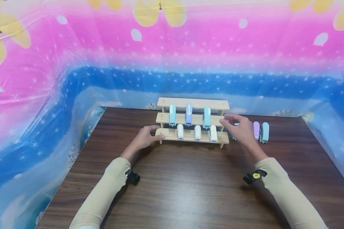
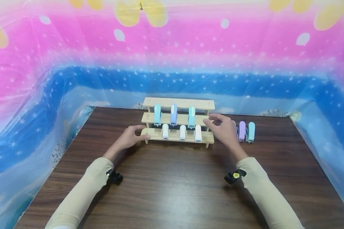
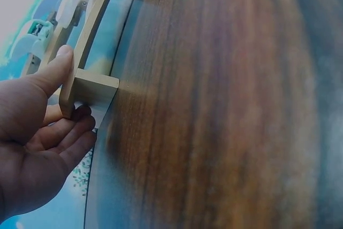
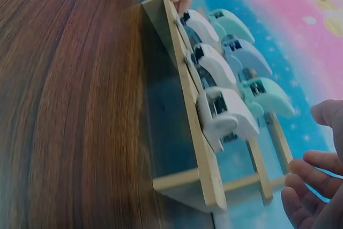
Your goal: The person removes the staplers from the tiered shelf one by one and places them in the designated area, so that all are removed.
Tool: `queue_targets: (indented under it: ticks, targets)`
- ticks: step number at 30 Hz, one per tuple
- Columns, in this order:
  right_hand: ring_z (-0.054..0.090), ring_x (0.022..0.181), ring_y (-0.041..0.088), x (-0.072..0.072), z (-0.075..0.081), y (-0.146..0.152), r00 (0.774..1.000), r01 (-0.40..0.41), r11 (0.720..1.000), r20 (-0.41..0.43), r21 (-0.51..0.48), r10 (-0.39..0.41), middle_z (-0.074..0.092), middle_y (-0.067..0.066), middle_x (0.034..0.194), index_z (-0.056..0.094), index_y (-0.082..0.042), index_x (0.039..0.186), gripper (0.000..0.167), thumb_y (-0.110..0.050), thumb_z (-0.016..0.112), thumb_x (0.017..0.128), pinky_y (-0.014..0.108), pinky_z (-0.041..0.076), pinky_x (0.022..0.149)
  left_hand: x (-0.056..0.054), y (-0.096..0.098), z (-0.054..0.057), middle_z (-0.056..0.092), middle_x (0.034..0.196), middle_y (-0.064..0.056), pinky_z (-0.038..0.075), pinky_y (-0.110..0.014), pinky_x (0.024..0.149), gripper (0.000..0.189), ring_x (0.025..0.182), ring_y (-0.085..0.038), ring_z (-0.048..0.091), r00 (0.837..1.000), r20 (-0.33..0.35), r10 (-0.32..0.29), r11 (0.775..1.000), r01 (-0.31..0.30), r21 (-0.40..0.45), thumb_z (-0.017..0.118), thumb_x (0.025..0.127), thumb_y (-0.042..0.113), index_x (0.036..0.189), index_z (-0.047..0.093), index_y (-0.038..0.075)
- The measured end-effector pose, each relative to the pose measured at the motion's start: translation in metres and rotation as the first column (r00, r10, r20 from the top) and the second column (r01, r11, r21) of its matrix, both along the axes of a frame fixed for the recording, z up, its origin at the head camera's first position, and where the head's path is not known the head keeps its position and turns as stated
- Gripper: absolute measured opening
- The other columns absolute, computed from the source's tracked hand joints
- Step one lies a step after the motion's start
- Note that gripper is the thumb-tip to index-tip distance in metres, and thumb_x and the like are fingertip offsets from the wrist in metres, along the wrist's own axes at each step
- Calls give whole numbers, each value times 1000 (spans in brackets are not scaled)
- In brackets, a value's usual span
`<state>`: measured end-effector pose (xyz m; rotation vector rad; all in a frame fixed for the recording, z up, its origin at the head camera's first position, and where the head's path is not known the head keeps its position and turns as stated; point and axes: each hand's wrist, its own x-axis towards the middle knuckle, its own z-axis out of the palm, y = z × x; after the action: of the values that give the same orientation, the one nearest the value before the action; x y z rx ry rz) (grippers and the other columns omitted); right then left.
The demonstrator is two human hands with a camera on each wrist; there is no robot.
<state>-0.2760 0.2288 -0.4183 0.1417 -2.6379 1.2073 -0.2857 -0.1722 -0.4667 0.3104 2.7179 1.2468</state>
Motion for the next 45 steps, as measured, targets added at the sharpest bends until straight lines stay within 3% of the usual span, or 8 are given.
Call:
queue_targets:
  ticks: [11, 26, 45]
  targets:
    - [68, 106, 29, -10, -2, -23, 998, -69, 997, 3, -22, 69, 73, 9, 118, 69, -13, 132, 63, -62, 67, 92, 48, 57, 83, 0, 2, 2, 58, 145, -18, 38, -54, 113, 62, 137, -32, 50, 1000, -12, -5, 1000, 5, 0, 76, 94, 36, 142, 58, 1]
    - [69, 105, 27, -19, -5, -39, 997, -71, 997, 43, 0, 71, 73, 9, 118, 69, -14, 131, 72, -71, 65, 88, 48, 56, 85, 0, 2, -1, 57, 146, -18, 37, -54, 113, 63, 137, -32, 50, 1000, -1, 6, 1000, -6, -8, 76, 94, 37, 143, 58, 2]
    - [69, 102, 29, -21, -3, -46, 993, -112, 993, 30, 25, 111, 74, 12, 111, 73, -8, 122, 63, -62, 69, 90, 49, 54, 86, 0, 2, 1, 57, 146, -17, 40, -53, 111, 63, 129, -30, 54, 1000, -1, 1, 1000, -1, -2, 76, 94, 37, 143, 57, 2]
